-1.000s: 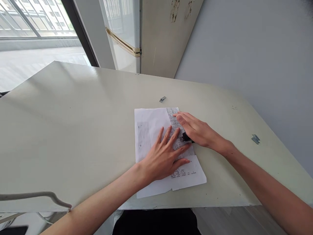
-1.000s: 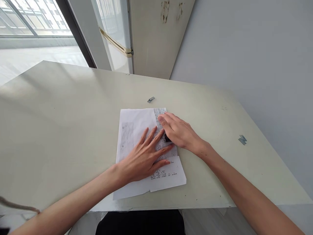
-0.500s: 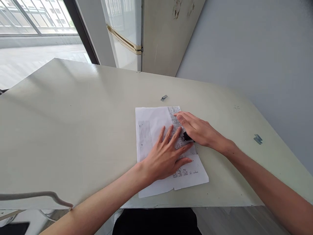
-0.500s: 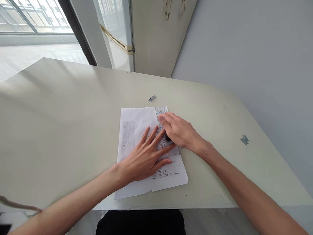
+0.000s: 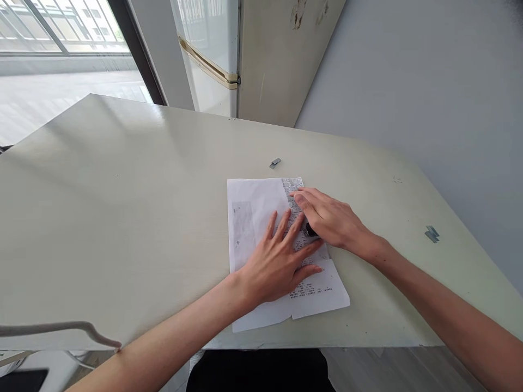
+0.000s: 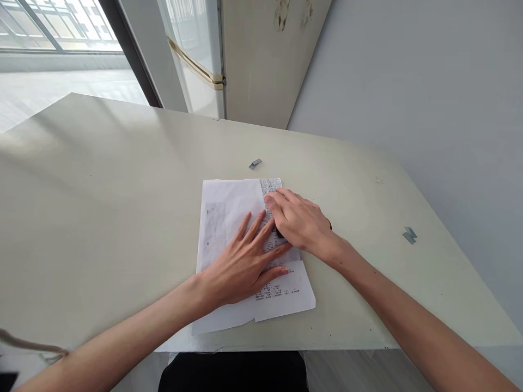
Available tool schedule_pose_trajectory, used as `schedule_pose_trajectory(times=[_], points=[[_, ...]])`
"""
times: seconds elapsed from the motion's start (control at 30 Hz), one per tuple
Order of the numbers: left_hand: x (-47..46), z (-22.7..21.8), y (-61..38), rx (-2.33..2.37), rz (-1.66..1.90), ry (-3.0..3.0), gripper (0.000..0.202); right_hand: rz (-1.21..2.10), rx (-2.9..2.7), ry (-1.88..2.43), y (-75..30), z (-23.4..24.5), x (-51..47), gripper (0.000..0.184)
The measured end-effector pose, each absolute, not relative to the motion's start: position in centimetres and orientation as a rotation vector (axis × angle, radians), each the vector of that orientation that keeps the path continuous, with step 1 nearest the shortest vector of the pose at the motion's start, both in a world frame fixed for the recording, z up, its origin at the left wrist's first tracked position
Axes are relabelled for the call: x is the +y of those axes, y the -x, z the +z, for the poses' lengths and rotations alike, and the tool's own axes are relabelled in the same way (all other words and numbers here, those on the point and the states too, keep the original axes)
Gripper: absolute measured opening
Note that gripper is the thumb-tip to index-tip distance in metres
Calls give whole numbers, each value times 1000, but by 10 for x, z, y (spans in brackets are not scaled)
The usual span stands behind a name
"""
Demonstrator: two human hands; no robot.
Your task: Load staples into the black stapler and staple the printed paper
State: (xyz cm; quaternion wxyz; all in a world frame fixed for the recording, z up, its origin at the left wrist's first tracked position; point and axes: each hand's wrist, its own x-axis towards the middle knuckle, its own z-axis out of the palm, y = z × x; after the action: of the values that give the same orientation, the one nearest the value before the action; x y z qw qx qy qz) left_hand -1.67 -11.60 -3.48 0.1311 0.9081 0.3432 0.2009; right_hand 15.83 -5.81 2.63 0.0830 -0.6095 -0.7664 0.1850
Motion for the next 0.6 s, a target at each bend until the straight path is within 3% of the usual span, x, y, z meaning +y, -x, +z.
schedule_pose_trajectory(times=[0.33,0.47,0.6], points=[[-114,-29,21,1004,565,-2643,52,73,-2463,1776,-140,11,-58,57],[-113,-27,21,1001,566,-2636,52,139,-2437,1779,-142,13,-57,56],[-114,-27,23,982,547,-2626,54,428,-2253,1749,-152,24,-58,52]])
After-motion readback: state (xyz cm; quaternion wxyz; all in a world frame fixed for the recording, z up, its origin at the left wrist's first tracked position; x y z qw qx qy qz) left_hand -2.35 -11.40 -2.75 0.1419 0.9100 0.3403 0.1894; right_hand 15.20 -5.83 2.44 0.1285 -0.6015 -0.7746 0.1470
